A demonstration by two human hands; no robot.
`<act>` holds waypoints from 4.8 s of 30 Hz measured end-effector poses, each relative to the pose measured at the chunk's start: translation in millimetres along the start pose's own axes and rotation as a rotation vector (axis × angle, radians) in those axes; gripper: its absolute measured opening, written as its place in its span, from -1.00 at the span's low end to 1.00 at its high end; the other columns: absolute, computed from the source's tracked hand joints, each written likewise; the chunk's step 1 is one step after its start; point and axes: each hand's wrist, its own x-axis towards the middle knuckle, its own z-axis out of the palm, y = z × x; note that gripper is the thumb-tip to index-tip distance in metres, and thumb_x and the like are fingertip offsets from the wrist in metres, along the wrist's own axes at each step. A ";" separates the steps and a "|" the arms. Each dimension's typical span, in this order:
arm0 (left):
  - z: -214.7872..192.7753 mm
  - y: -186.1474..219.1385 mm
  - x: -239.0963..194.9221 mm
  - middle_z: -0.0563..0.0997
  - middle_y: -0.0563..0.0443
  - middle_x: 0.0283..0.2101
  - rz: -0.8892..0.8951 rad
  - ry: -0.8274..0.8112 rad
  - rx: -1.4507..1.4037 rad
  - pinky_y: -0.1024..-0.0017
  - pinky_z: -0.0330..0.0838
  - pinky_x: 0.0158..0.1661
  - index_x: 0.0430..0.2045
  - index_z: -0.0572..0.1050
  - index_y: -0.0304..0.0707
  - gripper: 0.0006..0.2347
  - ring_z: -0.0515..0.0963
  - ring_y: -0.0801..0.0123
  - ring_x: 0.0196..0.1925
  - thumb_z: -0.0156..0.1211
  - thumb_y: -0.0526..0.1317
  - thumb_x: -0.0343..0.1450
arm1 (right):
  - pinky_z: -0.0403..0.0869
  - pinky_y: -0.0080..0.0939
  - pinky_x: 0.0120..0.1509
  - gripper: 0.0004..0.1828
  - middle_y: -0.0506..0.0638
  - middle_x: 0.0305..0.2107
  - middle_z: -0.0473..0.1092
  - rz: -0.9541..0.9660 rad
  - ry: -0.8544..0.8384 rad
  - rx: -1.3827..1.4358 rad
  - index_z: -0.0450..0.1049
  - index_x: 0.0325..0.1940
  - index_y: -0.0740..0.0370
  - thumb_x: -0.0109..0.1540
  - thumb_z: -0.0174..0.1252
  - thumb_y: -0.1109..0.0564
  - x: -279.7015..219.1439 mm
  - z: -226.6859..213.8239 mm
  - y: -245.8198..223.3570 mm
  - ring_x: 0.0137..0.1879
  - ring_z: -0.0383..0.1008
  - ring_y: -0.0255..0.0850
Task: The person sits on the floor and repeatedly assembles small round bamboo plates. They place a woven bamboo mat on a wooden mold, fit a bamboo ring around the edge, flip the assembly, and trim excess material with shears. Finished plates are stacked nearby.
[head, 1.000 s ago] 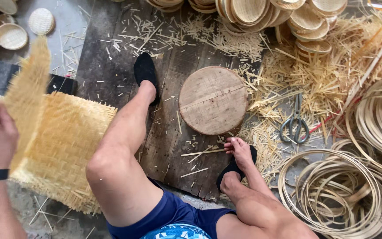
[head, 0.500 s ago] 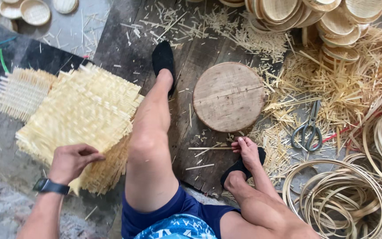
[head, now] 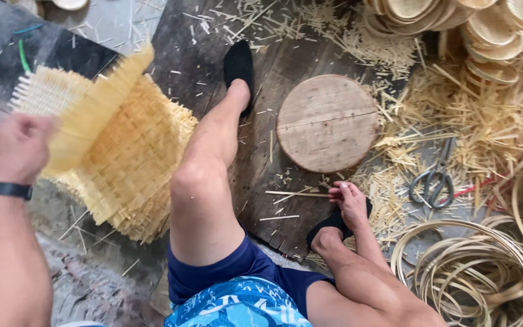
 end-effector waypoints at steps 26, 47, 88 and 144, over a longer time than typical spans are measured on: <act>407.5 286.9 32.2 0.61 -0.21 -0.27 0.174 -0.300 -0.272 0.18 0.52 -0.14 -0.30 0.50 -0.40 -0.73 0.61 0.10 -0.19 0.42 -0.19 0.31 | 0.51 -0.44 -0.11 -0.77 -0.03 -0.21 0.55 -0.124 0.218 -0.063 0.51 0.00 0.35 0.28 0.26 0.23 28.8 6.4 -98.8 -0.20 0.52 -0.41; 320.7 377.8 -20.3 0.49 -0.09 -0.45 -0.076 -0.244 -0.462 0.22 0.46 -0.38 -0.44 0.36 -0.28 -0.95 0.53 0.17 -0.44 0.09 -0.39 0.39 | -0.05 0.33 0.48 -0.33 0.15 0.42 0.09 -0.783 0.194 -1.823 0.20 0.52 -0.10 0.34 0.11 -0.22 21.2 135.6 -149.1 0.54 -0.05 0.16; 424.4 255.5 32.6 0.42 -0.41 0.22 0.167 -0.096 -0.211 0.04 0.27 0.21 0.28 0.27 -0.44 -0.22 0.40 -0.21 0.25 0.66 -0.16 0.23 | 0.48 -0.07 0.30 -0.38 0.12 0.20 0.33 -0.566 1.669 -1.252 0.32 0.34 0.29 0.26 0.36 0.10 -206.8 -286.9 -222.2 0.23 0.43 -0.10; 223.6 482.7 -50.3 0.32 0.28 -0.73 -0.315 -1.413 -1.291 0.53 -0.02 -0.70 -0.76 0.37 -0.01 -0.48 0.14 0.59 -0.75 -0.05 0.36 0.42 | 0.57 -0.24 -0.13 -0.73 -0.05 -0.26 0.49 -1.214 0.156 -1.576 0.63 -0.16 0.12 0.20 0.47 -0.04 -150.6 142.6 -335.6 -0.11 0.51 -0.25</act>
